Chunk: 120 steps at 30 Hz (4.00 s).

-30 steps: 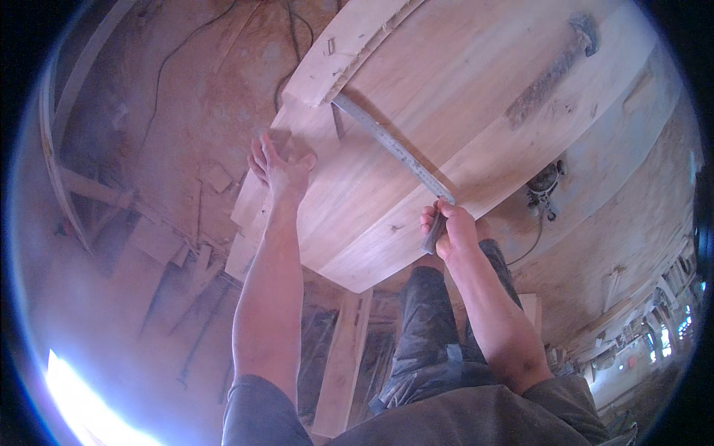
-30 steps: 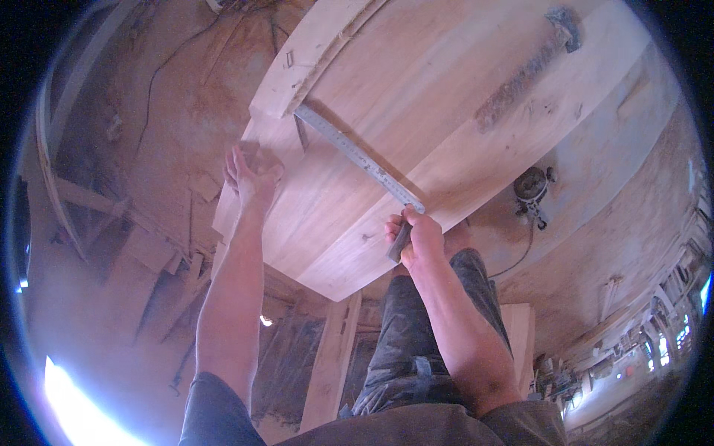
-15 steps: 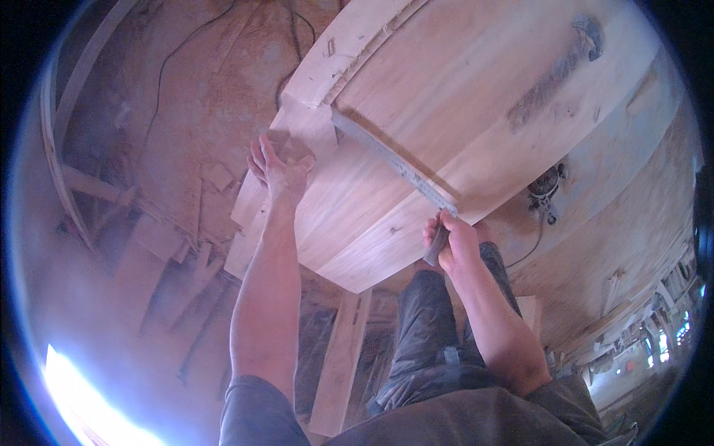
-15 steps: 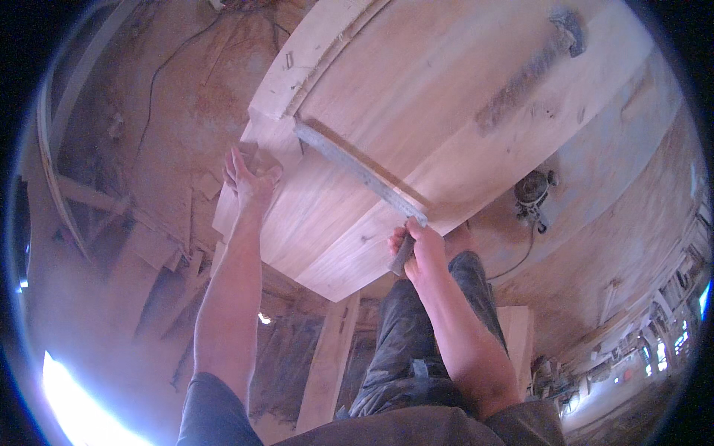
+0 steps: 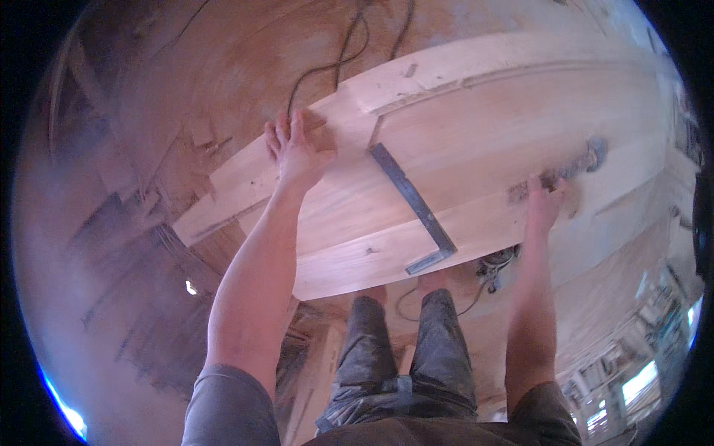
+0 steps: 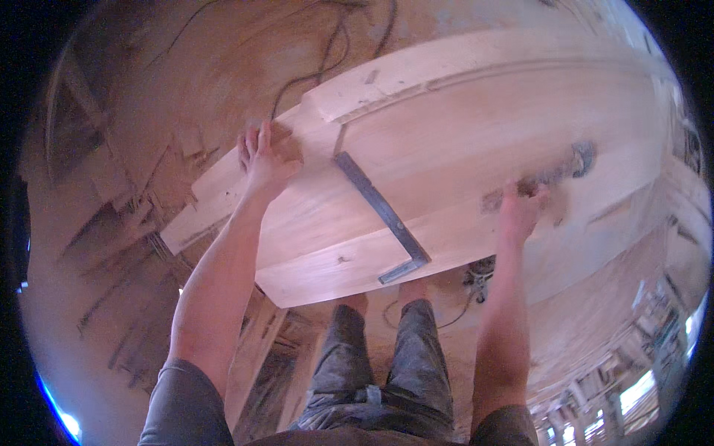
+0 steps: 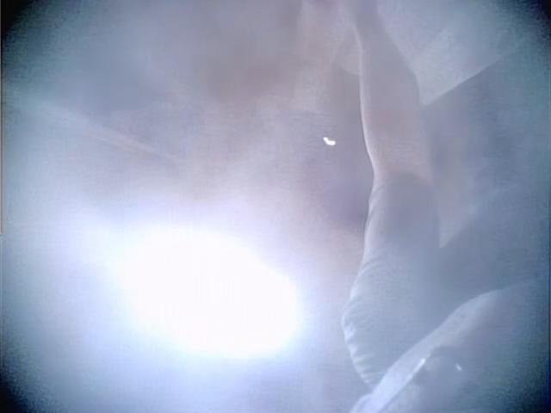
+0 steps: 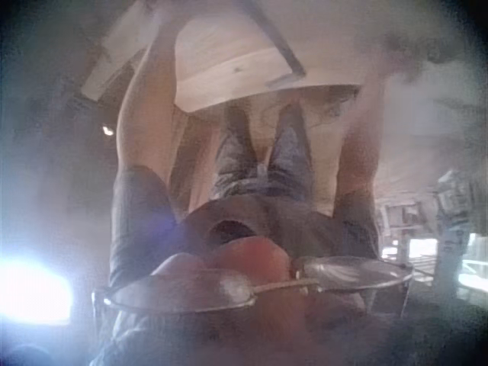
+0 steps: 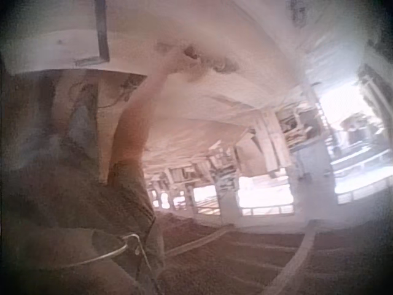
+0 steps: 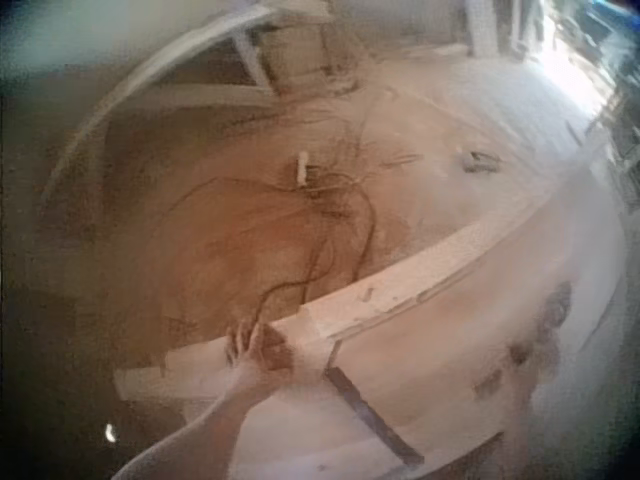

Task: The person uses a square to mark lines on wooden boards, taps the boards into position with a hammer, and uses a tape measure to check dimensions.

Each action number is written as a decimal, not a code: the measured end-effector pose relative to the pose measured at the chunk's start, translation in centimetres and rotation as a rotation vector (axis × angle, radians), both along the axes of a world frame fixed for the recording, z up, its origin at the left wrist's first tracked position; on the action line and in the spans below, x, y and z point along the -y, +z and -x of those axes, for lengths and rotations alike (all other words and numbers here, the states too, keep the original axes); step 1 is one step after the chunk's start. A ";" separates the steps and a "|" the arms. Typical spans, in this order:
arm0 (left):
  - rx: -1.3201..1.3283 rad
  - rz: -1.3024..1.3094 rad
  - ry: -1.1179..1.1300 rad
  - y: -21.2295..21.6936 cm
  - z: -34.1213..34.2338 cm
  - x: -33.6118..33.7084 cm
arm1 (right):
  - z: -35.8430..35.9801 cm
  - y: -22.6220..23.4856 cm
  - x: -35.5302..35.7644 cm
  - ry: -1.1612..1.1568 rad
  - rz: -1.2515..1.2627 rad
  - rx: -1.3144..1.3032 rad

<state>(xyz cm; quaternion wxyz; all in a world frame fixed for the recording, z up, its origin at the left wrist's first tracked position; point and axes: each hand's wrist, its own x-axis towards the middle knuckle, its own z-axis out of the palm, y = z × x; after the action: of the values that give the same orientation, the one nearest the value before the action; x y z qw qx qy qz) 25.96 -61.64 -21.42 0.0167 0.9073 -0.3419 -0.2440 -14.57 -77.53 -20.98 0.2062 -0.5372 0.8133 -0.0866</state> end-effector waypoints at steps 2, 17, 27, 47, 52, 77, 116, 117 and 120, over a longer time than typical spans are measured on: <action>0.000 0.030 0.006 -0.2 0.4 0.3 | 2.3 -2.7 4.4 -0.041 0.078 -0.234; 0.012 0.368 0.093 -2.9 1.0 -1.1 | -6.8 5.8 -14.0 0.312 -0.296 0.288; -0.367 0.488 0.233 -0.1 -0.3 -1.5 | -17.7 2.3 -17.1 0.959 -0.240 -0.037; 0.128 0.721 0.167 -2.2 -6.6 -13.6 | -18.0 0.3 -17.5 0.983 -0.252 -0.153; 0.138 0.685 0.144 -3.1 -8.4 -13.7 | -17.9 0.2 -18.1 0.955 -0.201 -0.142; 0.182 0.930 0.368 -5.4 -11.6 -14.5 | -20.6 1.3 -23.6 0.877 -0.051 0.018; 0.377 0.965 0.450 -7.3 -11.5 -15.7 | -30.3 4.9 -24.2 1.043 -0.400 -0.132; 0.364 0.953 0.466 -7.2 -11.6 -15.6 | -29.7 5.2 -24.8 1.086 -0.283 -0.124; 0.302 1.057 0.491 -6.9 -11.4 -13.9 | -29.0 2.3 -22.8 1.173 -0.239 -0.149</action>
<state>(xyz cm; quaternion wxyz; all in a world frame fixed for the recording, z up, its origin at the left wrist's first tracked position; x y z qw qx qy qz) 37.31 -47.70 -28.33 0.4728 0.8531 -0.1959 0.1017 14.39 -54.70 -18.64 0.2212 -0.8738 0.3977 0.1714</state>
